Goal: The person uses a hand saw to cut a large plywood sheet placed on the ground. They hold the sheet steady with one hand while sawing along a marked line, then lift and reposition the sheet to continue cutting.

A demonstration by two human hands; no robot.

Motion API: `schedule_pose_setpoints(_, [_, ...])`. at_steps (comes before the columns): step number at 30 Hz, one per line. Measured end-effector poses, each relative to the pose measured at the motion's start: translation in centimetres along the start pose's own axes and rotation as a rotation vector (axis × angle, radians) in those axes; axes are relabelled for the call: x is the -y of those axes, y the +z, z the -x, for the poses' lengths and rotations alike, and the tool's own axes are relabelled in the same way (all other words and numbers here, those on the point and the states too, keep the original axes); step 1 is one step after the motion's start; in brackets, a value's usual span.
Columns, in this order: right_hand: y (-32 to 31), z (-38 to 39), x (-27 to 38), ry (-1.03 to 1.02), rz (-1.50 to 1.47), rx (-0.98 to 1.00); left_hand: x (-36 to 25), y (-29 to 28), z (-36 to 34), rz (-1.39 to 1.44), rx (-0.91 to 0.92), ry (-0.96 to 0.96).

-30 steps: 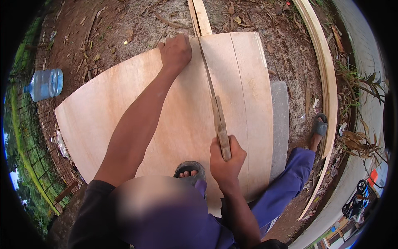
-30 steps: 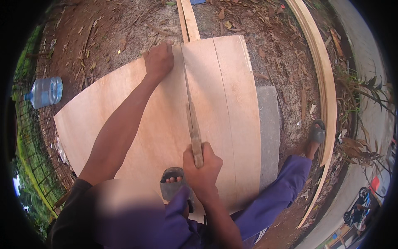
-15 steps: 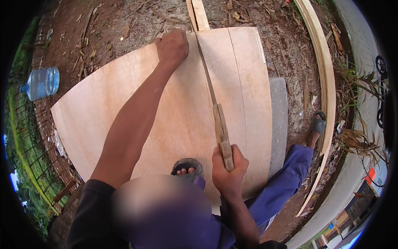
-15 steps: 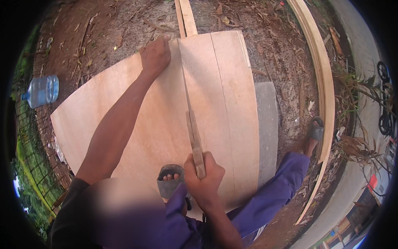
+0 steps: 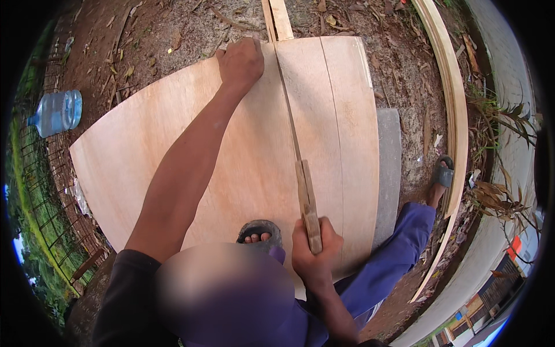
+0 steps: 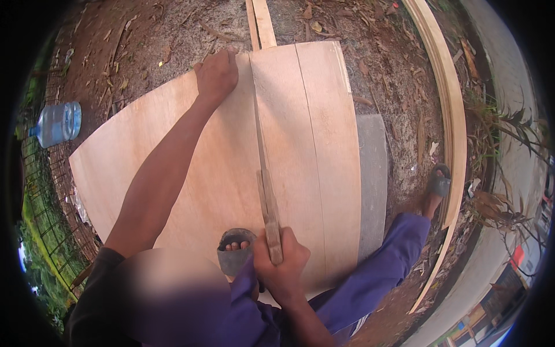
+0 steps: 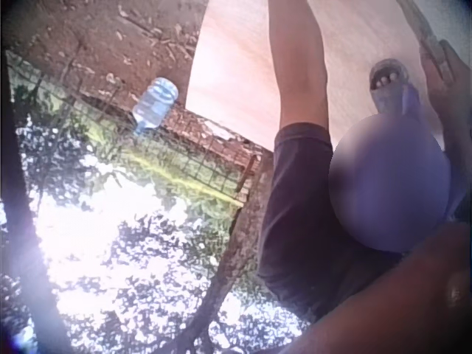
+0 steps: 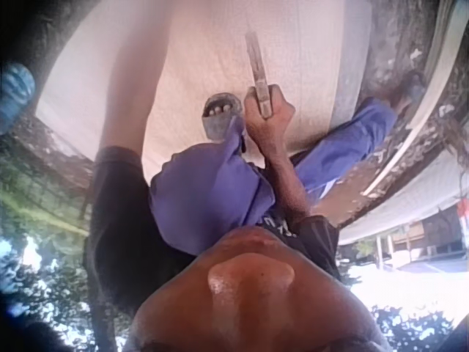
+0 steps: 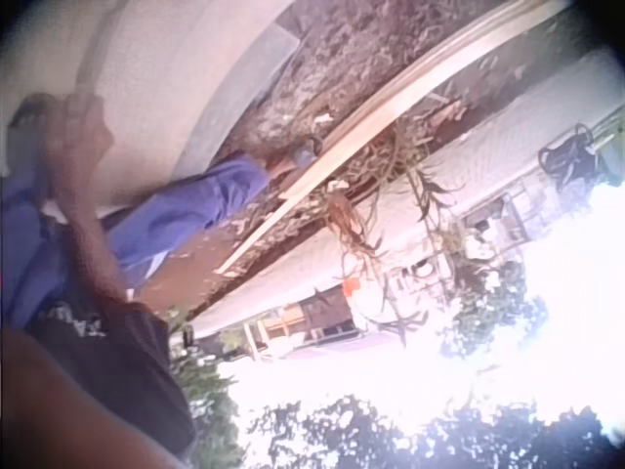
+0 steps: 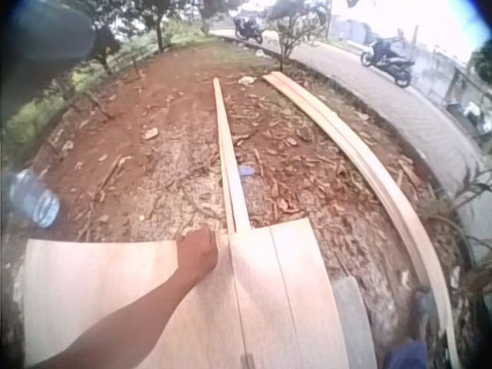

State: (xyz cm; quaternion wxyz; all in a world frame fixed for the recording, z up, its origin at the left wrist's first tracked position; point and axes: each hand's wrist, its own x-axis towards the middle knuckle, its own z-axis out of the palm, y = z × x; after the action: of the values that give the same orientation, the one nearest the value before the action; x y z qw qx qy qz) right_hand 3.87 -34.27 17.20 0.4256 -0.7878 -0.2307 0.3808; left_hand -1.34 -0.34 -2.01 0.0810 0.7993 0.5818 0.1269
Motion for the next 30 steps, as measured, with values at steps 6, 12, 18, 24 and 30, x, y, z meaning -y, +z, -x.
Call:
schedule_pose_setpoints(6, [-0.5, -0.7, -0.1, 0.047, -0.018, -0.043, -0.3, -0.4, 0.4, 0.031, -0.037, 0.039])
schedule_pose_setpoints(12, [4.9, -8.8, 0.3, 0.01, -0.015, -0.023, 0.1, -0.1, 0.3, 0.06, -0.033, 0.015])
schedule_pose_setpoints(18, [-4.0, 5.0, -0.9, 0.09, 0.085, 0.003, -0.5, -0.4, 0.1, 0.045, -0.016, 0.029])
schedule_pose_setpoints(24, [4.7, -9.6, 0.4, 0.01, -0.036, -0.013, -0.4, 0.3, 0.2, 0.063, -0.076, 0.043])
schedule_pose_setpoints(30, [-2.3, 2.9, 0.1, 0.037, 0.105, -0.003, -0.2, 0.1, 0.1, 0.002, -0.097, 0.069])
